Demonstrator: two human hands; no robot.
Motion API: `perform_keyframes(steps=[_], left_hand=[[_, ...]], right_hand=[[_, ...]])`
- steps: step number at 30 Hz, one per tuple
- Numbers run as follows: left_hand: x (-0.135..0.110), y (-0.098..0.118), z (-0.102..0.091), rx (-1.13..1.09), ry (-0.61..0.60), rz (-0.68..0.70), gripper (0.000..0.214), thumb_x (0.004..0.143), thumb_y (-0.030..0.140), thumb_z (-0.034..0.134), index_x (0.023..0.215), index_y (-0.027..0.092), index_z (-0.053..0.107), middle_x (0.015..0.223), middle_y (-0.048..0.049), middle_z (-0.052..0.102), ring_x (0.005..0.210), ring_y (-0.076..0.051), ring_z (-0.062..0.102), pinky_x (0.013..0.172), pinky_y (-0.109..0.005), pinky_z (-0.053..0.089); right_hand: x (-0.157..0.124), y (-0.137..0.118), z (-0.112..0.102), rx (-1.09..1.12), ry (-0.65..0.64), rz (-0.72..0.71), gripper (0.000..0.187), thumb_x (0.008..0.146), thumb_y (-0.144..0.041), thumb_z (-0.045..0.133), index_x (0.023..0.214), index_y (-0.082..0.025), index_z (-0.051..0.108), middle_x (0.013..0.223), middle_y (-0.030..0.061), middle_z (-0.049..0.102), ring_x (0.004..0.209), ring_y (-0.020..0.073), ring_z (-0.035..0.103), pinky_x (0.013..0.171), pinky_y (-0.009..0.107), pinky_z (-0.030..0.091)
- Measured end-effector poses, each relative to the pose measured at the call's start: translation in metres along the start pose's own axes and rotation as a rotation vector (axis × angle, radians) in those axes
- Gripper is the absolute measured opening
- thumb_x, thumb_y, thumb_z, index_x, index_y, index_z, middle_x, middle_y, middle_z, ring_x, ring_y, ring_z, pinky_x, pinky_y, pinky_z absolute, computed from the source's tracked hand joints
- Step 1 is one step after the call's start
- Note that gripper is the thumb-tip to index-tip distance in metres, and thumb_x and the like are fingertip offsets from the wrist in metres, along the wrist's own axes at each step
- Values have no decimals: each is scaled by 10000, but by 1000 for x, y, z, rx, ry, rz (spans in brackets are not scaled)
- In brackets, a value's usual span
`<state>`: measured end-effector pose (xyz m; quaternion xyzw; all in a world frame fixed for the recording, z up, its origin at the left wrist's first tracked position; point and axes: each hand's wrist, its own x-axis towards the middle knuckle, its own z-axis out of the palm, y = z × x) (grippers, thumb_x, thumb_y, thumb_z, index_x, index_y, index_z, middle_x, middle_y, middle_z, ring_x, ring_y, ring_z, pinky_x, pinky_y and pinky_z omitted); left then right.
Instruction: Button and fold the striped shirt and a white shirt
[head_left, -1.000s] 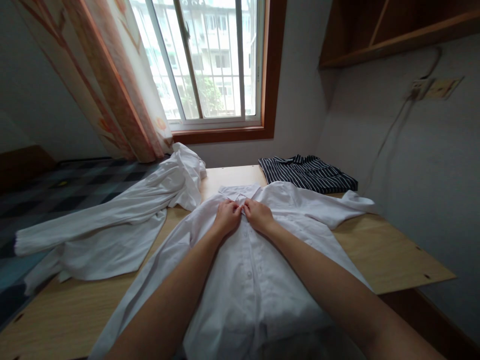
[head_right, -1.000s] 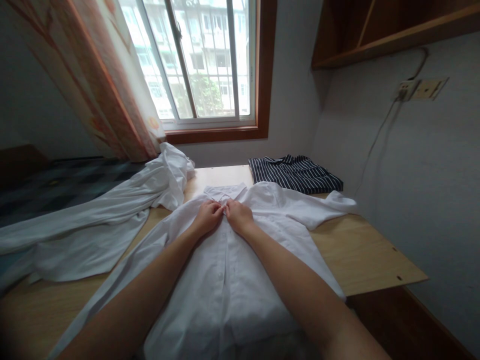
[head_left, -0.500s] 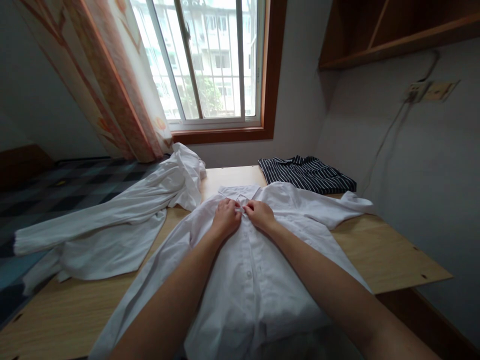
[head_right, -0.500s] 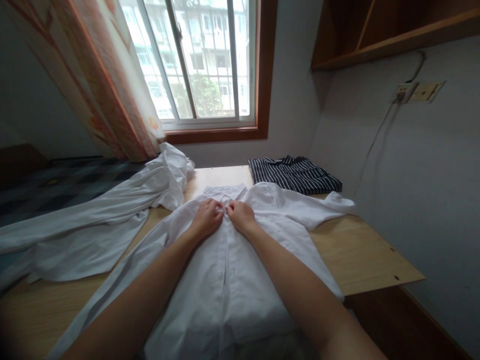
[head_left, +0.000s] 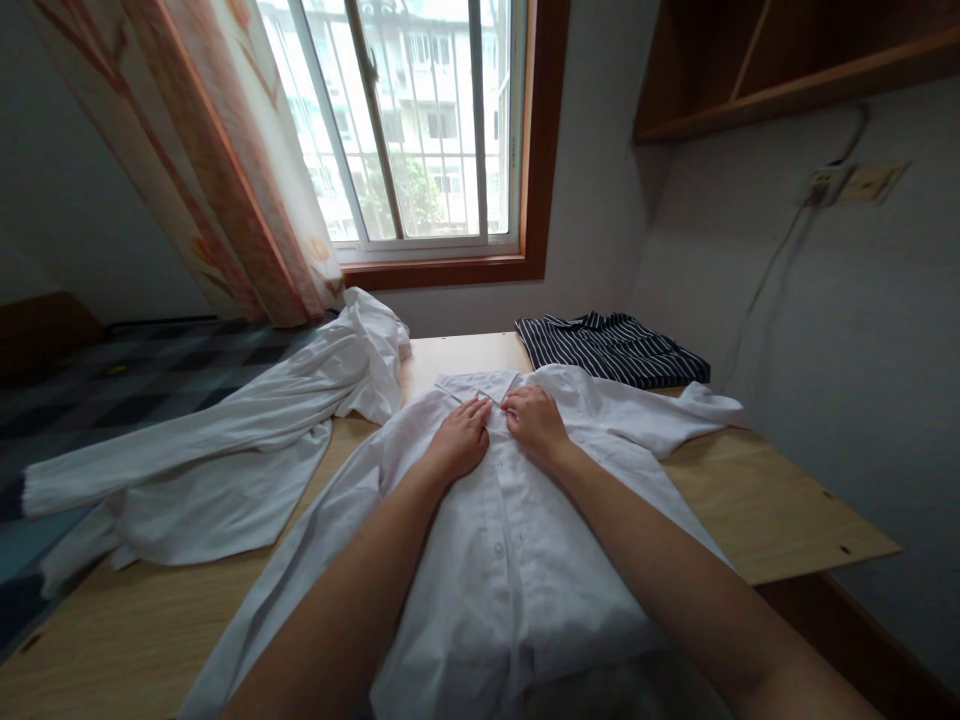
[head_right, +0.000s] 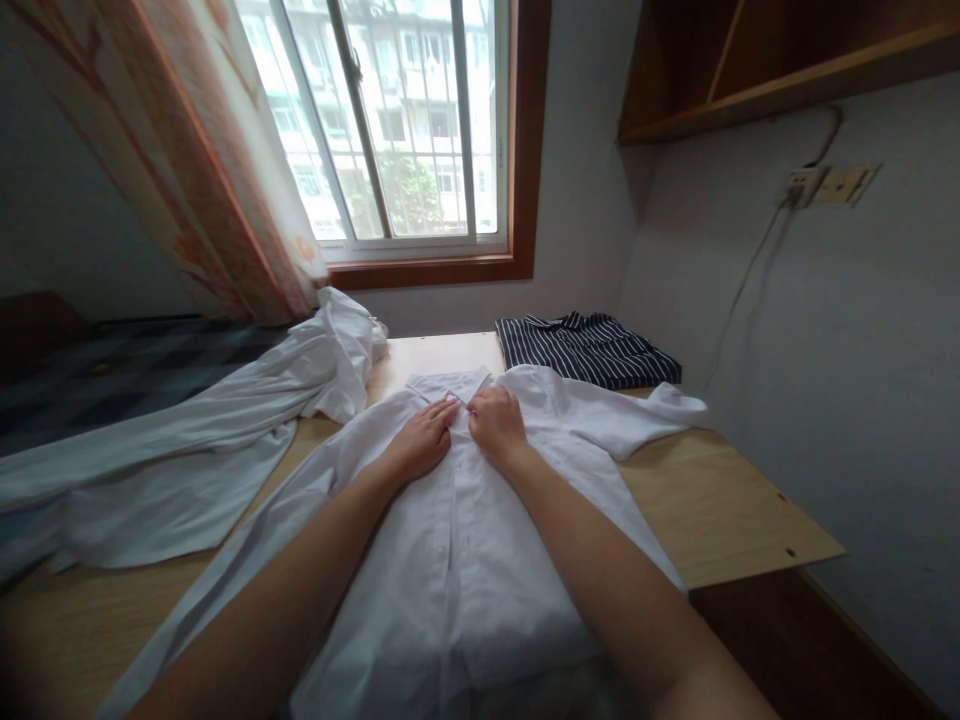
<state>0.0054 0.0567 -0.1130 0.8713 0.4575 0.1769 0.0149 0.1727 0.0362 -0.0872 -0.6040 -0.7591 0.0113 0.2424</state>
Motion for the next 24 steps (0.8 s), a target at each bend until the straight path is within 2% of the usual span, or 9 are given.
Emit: perform_keyframes(steps=[3,8,12,16,21,24], left_hand=[[-2,2,-2,30,37,-6,511,850,142,458,1350,129,563,1442,-129,545,1395,-239,427,1189,-423,304],[-1,8,-11,55,44,-26,401,838,115,482,1195,151,659,1313,-137,642,1302,-258,525,1150,-417,356],[1,12,-18,71,36,-42,322,874,117,443,1067,161,698,1208,-124,693,1202,-234,596,1100,-361,406],[3,16,-20,63,46,-87,288,901,147,422,992,150,696,1133,-129,705,1148,-230,612,1075,-342,411],[6,20,-19,90,39,-154,299,959,216,368,922,152,658,1006,-137,698,1017,-243,630,965,-356,451],[6,19,-18,100,39,-194,231,956,280,438,944,161,636,1017,-132,685,1012,-250,624,928,-352,453]], right_hand=[[-2,3,2,-66,-62,28,280,905,-217,534,1116,-218,719,1342,87,626,1330,266,446,1099,402,288],[-5,7,1,-76,-117,83,270,943,-277,495,1110,-226,702,1167,88,703,1128,232,594,943,321,403],[-7,5,-2,-121,-106,117,265,951,-312,486,1084,-222,698,1144,96,694,1085,236,601,871,311,417],[-8,4,-1,-167,-125,157,332,955,-365,486,1185,-205,665,1212,124,654,1132,272,565,904,356,408],[-3,10,-2,-201,-125,184,436,954,-433,482,1275,-182,637,1332,176,582,1244,341,476,976,444,370],[-2,11,-3,-225,-153,223,493,959,-455,467,1309,-141,615,1400,211,530,1296,371,430,1011,484,339]])
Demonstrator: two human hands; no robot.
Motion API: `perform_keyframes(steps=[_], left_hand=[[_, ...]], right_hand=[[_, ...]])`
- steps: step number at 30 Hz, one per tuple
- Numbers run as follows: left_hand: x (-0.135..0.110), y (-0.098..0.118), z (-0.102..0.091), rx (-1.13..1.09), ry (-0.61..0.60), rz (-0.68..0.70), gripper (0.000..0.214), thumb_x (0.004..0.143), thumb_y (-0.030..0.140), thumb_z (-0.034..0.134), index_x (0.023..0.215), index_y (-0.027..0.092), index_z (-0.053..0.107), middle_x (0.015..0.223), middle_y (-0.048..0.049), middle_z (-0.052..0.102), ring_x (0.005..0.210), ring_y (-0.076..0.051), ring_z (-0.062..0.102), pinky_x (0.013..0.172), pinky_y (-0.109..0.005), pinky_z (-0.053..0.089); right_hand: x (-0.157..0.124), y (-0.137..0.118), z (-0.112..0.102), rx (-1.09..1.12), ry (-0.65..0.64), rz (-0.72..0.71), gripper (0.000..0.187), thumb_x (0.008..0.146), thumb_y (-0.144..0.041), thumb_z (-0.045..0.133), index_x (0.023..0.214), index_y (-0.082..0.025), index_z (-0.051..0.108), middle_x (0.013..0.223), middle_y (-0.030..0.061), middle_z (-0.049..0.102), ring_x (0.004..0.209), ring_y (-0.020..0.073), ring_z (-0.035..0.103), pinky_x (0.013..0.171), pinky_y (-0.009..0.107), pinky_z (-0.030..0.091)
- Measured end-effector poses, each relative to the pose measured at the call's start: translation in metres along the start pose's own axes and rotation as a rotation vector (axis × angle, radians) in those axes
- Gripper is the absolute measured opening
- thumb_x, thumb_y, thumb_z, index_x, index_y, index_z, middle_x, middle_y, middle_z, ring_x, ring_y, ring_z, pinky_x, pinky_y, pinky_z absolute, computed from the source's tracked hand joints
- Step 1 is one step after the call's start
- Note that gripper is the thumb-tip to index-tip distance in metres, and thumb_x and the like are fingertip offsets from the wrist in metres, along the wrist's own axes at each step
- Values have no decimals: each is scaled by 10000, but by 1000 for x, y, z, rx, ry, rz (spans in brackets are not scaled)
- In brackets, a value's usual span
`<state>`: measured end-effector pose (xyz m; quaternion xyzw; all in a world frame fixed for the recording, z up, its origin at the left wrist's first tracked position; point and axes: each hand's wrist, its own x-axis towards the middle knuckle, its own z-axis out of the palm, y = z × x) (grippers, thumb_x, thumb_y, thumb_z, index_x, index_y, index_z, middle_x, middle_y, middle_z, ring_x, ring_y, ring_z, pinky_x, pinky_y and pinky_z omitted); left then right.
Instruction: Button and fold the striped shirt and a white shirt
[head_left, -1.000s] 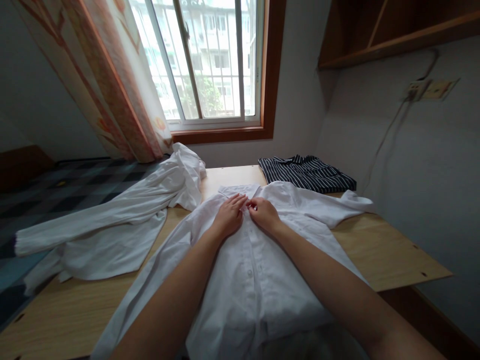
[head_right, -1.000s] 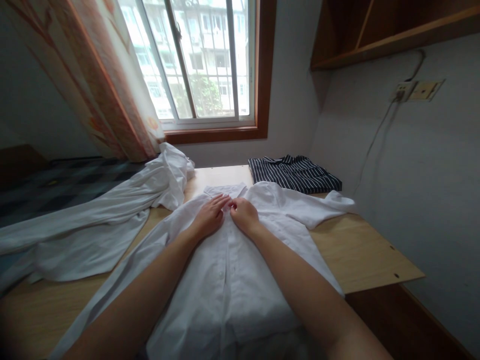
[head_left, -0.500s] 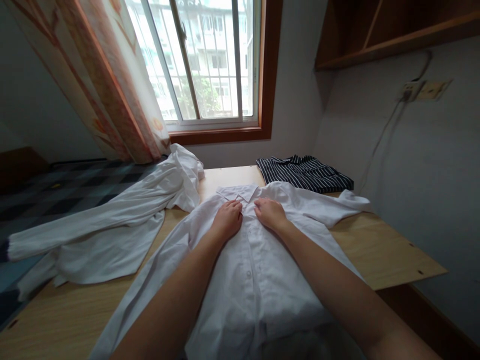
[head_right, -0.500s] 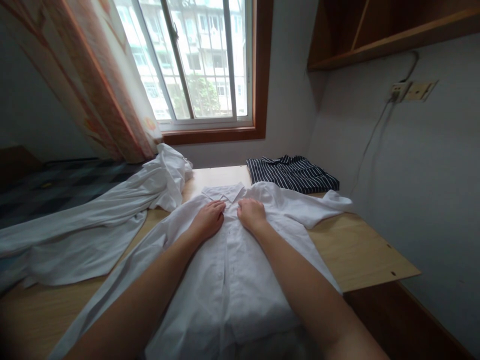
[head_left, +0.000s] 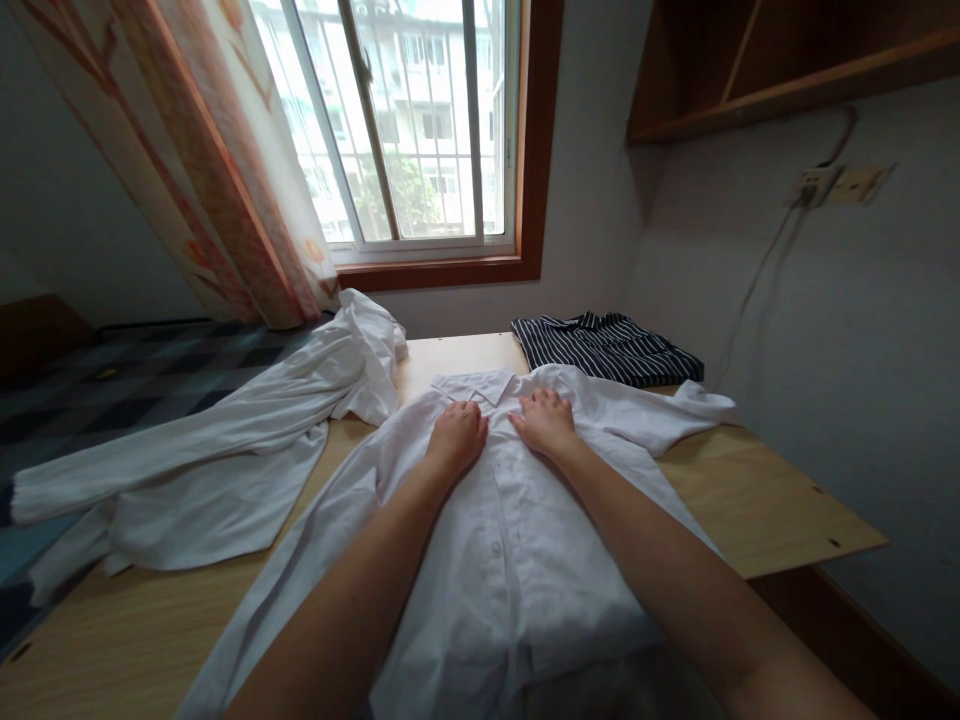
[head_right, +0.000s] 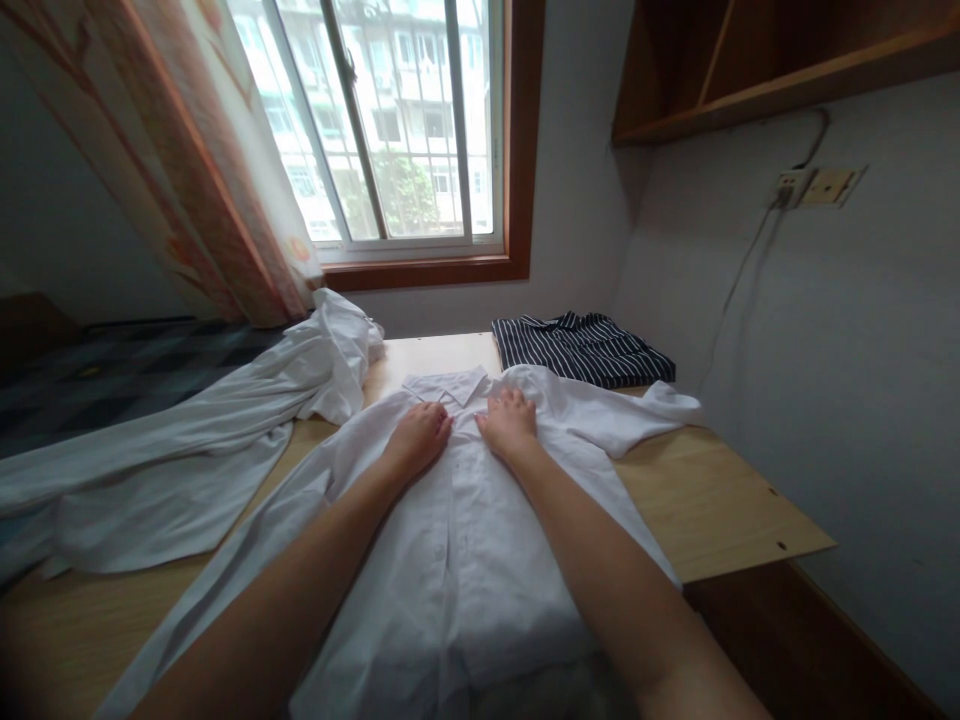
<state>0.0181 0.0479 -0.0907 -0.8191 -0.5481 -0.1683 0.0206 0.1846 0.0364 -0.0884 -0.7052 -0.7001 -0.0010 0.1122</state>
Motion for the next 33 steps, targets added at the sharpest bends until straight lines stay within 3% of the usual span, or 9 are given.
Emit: perform_keyframes(steps=[3,7,11,13,16,18,24,28,33], left_hand=[[-1,-3,1,2,-31,12,197,929,301,511,1015,163,623,1091,-128,677,1066,-257,612,946,-355,447],[-4,-6,6,33,-97,-1,390,969,320,440,1299,137,537,1373,-154,579,1309,-272,495,1098,-405,356],[-5,-6,9,78,-173,-26,504,998,342,339,1456,148,419,1546,-119,416,1447,-278,333,1188,-442,238],[-6,-5,8,88,-203,-24,527,1003,351,298,1472,137,408,1564,-115,387,1463,-278,302,1200,-449,213],[-7,-3,3,80,-245,-34,565,1005,361,259,1500,113,369,1586,-118,344,1483,-270,259,1212,-445,187],[-8,-2,1,75,-263,-38,577,1005,368,245,1511,111,352,1595,-112,324,1491,-265,238,1217,-442,173],[-8,-1,0,74,-294,-63,585,1005,378,224,1525,131,329,1618,-95,261,1503,-249,202,1224,-437,141],[-8,0,0,73,-295,-72,591,1004,385,224,1525,130,333,1617,-96,260,1503,-246,203,1226,-439,137],[-9,1,0,71,-292,-80,593,1001,389,225,1521,131,343,1616,-93,265,1504,-244,199,1228,-438,140]], right_hand=[[-3,-3,-5,-33,-66,77,549,980,-456,424,1375,-97,550,1418,249,505,1316,376,420,1007,522,349],[-4,-7,-19,-55,-203,186,628,963,-508,441,1355,-29,550,1368,300,529,1254,394,487,912,542,442],[12,8,-44,-80,-338,202,440,924,-394,549,1186,-68,686,1259,252,629,1142,383,585,868,492,487],[24,25,-55,-98,-261,186,369,934,-309,529,1198,-102,681,1294,224,612,1188,352,563,924,450,465],[43,57,-61,-147,80,107,365,949,-276,489,1244,-132,648,1347,212,555,1259,330,486,985,427,420],[54,80,-56,-134,161,72,386,949,-339,507,1274,-167,624,1327,182,561,1240,324,486,985,431,415],[72,126,-31,-70,78,46,278,946,-369,521,1015,-161,693,1176,149,635,1115,275,555,886,339,425],[75,143,-32,85,92,-9,234,943,-337,514,955,-155,660,927,81,702,840,184,613,707,251,404],[74,152,-38,-1,91,35,261,917,-441,555,979,-209,659,939,71,727,822,210,639,633,262,367]])
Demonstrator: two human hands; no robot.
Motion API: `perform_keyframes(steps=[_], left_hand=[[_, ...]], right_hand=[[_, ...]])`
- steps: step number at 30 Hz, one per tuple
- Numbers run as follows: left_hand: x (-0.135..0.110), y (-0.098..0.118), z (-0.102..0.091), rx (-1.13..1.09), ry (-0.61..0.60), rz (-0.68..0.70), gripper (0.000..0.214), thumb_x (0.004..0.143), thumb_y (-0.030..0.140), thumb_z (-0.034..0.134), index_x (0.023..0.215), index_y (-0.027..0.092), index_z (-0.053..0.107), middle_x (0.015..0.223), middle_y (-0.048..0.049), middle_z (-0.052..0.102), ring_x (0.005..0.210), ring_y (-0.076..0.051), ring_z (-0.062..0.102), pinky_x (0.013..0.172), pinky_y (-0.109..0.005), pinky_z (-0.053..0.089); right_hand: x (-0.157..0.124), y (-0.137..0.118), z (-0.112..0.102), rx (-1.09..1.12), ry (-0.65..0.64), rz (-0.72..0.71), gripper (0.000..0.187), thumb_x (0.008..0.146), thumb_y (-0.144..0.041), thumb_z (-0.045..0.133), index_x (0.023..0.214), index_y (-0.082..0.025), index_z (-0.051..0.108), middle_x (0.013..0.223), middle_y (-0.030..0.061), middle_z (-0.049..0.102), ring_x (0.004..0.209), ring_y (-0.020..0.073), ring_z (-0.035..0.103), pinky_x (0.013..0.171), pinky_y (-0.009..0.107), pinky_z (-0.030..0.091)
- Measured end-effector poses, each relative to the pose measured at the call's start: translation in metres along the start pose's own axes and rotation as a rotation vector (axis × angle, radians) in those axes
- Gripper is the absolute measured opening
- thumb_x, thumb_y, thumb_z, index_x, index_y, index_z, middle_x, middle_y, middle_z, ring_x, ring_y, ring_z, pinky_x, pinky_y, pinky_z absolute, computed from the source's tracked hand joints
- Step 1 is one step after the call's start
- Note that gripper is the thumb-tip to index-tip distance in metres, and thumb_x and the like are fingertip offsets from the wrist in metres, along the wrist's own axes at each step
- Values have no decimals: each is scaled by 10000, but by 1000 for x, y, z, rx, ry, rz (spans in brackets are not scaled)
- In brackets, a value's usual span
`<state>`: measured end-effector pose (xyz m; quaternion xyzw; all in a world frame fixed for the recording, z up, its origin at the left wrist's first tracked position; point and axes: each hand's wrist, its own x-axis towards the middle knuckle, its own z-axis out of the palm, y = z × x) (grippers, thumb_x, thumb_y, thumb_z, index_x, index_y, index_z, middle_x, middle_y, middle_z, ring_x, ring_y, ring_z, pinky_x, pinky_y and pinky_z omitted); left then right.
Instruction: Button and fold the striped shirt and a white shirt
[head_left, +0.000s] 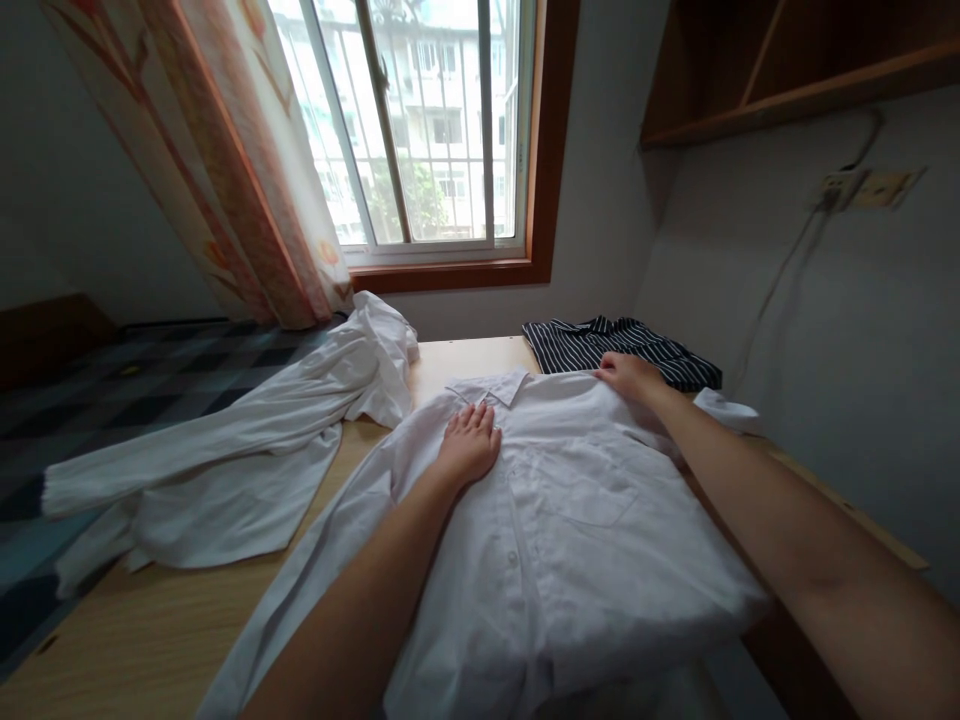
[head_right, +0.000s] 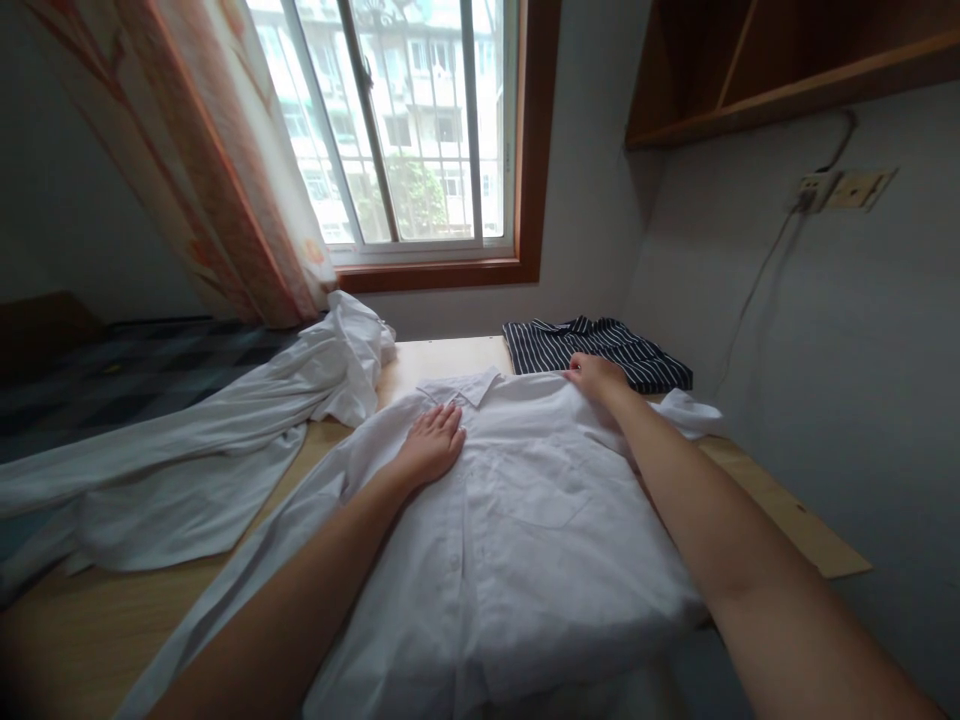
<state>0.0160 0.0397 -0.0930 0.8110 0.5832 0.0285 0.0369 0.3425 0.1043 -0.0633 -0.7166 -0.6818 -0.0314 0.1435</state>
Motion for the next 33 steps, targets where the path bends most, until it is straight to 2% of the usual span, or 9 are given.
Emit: perform_keyframes(steps=[7,13,16,18,21,23,25,29,33], left_hand=[[4,-1,4,-2,13,-1,610,996,414,202,1528,142,327,1620,-86,257,1507,-244,191,1223,-477,137],[17,-2,6,14,14,-2,620,992,410,180,1537,141,304,1627,-75,240,1508,-231,187,1223,-480,114],[26,-3,6,22,22,0,614,990,410,186,1535,155,308,1626,-77,245,1506,-233,195,1219,-484,123],[32,-5,6,17,24,0,607,989,410,189,1533,172,312,1627,-75,243,1506,-235,193,1217,-488,126],[40,-7,6,-1,20,7,608,985,408,190,1534,173,309,1630,-79,230,1508,-239,186,1214,-496,126],[45,-7,5,-10,13,8,614,982,409,191,1534,165,306,1631,-85,226,1508,-241,186,1212,-501,128],[48,-8,3,-12,7,3,610,981,408,198,1531,172,312,1629,-86,231,1507,-239,189,1210,-503,135],[52,-11,4,-7,10,10,590,984,406,209,1524,197,324,1624,-85,252,1504,-236,203,1206,-500,153],[52,-14,6,-1,86,46,550,983,401,268,1488,220,388,1598,-77,332,1476,-243,275,1198,-474,194]], right_hand=[[-1,-9,-4,-272,3,-84,294,991,-435,438,1082,-217,612,953,101,738,831,246,691,679,297,413],[-3,-19,-3,-362,67,-48,320,1017,-342,368,1172,-146,568,1013,170,705,932,288,667,749,340,454],[-9,-45,-6,-333,183,-29,352,1002,-164,293,1246,-109,541,1177,211,635,1086,300,585,836,370,449],[-18,-74,-6,-256,207,-91,393,970,-96,299,1281,-110,538,1267,204,592,1148,291,536,927,384,423],[-38,-120,6,-92,46,-290,424,922,-44,332,1236,-128,605,1279,176,606,1178,258,523,1020,341,380],[-51,-143,22,-13,-30,-335,452,936,-70,324,1297,-123,590,1373,173,565,1273,254,482,1081,331,332],[-61,-156,40,13,-65,-302,465,978,-172,341,1404,-84,508,1498,189,451,1404,274,360,1145,366,257],[-66,-155,64,73,-110,-206,517,1021,-366,331,1479,-151,440,1568,139,368,1450,268,309,1173,404,211],[-64,-148,68,104,-94,-208,527,1016,-422,355,1485,-198,441,1575,116,363,1447,251,320,1177,387,197]])
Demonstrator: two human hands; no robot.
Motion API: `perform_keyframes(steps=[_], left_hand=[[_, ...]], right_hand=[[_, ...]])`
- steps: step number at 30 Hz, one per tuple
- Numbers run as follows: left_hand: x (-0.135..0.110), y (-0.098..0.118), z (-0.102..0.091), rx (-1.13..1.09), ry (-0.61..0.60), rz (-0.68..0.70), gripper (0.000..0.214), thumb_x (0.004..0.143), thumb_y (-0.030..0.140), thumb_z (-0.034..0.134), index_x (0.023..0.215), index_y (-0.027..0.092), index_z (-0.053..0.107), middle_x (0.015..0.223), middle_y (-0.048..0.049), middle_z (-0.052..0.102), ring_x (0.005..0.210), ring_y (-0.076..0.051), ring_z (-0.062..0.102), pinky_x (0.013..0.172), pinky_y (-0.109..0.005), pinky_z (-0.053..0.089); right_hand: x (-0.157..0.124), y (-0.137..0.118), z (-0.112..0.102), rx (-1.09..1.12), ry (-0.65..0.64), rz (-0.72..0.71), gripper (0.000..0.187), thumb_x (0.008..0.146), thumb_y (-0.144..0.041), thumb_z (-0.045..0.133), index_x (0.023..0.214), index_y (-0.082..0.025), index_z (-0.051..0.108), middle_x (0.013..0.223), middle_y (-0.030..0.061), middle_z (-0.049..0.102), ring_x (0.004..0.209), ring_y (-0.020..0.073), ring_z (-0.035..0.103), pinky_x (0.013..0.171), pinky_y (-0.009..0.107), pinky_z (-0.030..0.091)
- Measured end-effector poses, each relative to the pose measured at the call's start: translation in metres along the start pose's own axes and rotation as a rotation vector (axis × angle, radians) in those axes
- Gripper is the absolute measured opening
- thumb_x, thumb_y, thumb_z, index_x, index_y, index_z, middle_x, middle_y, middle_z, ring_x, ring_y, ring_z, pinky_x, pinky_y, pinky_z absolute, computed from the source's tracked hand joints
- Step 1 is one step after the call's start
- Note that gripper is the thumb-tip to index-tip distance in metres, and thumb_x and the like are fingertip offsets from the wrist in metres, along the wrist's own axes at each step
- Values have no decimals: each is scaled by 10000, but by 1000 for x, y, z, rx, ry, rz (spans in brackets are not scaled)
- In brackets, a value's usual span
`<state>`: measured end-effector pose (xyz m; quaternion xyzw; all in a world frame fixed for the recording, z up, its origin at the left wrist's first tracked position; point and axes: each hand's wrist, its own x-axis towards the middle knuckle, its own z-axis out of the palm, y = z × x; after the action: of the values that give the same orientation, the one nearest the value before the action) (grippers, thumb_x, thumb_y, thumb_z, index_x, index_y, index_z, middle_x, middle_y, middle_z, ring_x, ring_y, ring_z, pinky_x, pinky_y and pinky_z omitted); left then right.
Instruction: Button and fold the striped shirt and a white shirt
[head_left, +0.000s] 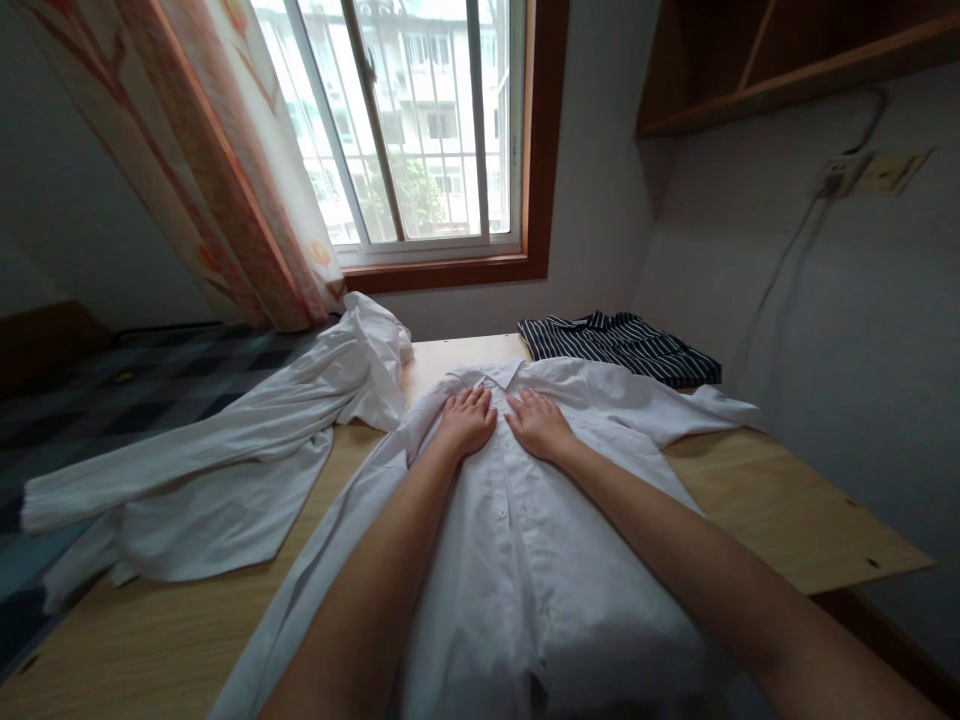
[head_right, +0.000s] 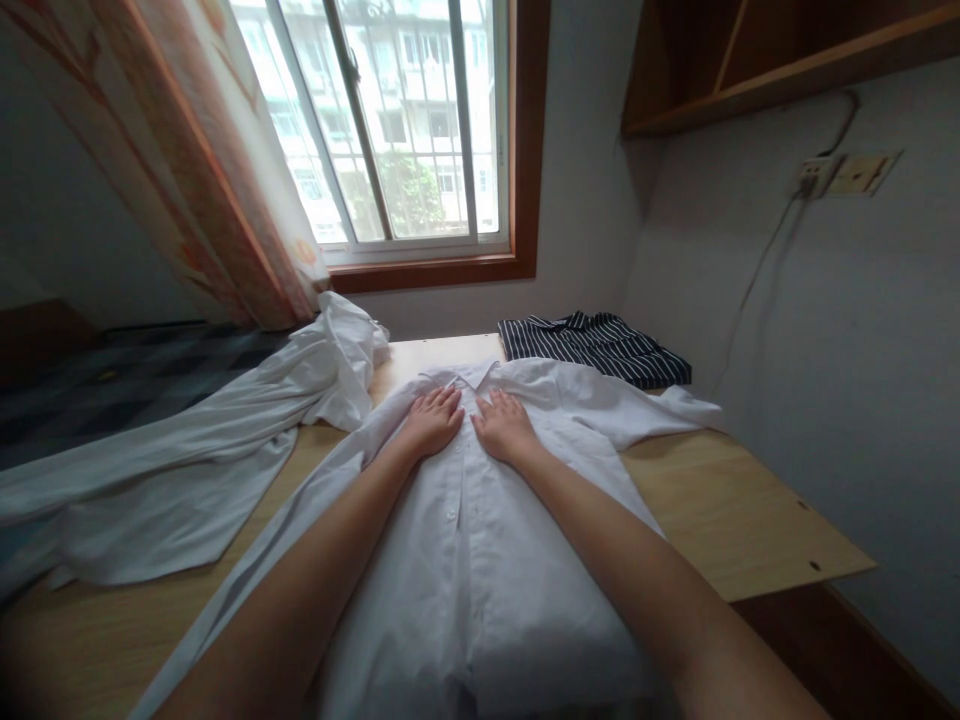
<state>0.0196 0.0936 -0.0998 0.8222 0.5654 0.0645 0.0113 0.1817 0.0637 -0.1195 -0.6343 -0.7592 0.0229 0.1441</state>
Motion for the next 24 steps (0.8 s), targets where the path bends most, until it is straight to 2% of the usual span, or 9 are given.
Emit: perform_keyframes(steps=[4,6,8,11,13,15,17,21,24], left_hand=[[-13,7,-3,23,190,2,477,945,295,365,1381,172,516,1430,-115,547,1330,-243,469,1141,-394,308],[-22,13,-5,71,297,-69,488,922,266,390,1376,140,517,1430,-155,533,1323,-288,462,1129,-447,310],[-28,18,-4,121,327,-192,515,921,294,386,1395,129,503,1481,-182,475,1351,-354,420,1121,-555,279],[-27,16,-2,120,189,-352,544,948,357,317,1426,159,487,1529,-177,423,1398,-394,366,1106,-654,234],[-23,7,-2,82,61,-370,577,964,416,276,1473,195,433,1579,-146,347,1459,-363,284,1138,-639,196],[-20,-8,-5,53,-32,-316,628,965,509,262,1512,222,373,1616,-116,269,1494,-323,215,1176,-589,165],[-18,-26,-9,47,-75,-222,677,951,589,273,1523,235,354,1624,-101,249,1500,-304,205,1191,-544,166],[-17,-57,-15,37,-83,-50,683,941,618,318,1503,237,395,1605,-95,300,1488,-270,249,1195,-462,195],[-14,-68,-15,41,-53,-3,655,944,603,337,1474,233,447,1586,-90,345,1476,-243,284,1197,-410,199]], right_hand=[[-1,-2,-1,-4,8,2,529,1018,-411,357,1488,-183,440,1570,135,365,1453,257,310,1178,388,188],[-2,-3,-2,-3,9,-2,530,1018,-405,356,1488,-175,440,1573,141,358,1456,259,305,1179,390,186],[-2,-4,-2,-1,2,-4,532,1016,-401,358,1489,-172,439,1576,140,352,1458,257,301,1180,391,185],[-2,-5,-5,5,-16,9,537,1015,-403,352,1493,-173,434,1578,137,349,1461,255,297,1181,387,185],[-2,-6,-7,10,-26,18,540,1017,-406,344,1497,-174,427,1582,134,342,1464,255,291,1182,385,181],[-2,-6,-7,14,-33,18,544,1017,-407,341,1502,-175,419,1588,131,331,1467,254,282,1184,386,176],[-2,-5,-7,16,-39,13,547,1016,-408,338,1506,-177,411,1592,128,322,1469,253,276,1185,388,173],[0,-3,-5,13,-54,1,558,1016,-416,324,1519,-182,388,1597,127,312,1472,257,268,1185,392,168],[2,-2,-4,13,-65,-16,559,1018,-420,314,1522,-188,384,1603,125,299,1477,257,259,1189,393,158]])
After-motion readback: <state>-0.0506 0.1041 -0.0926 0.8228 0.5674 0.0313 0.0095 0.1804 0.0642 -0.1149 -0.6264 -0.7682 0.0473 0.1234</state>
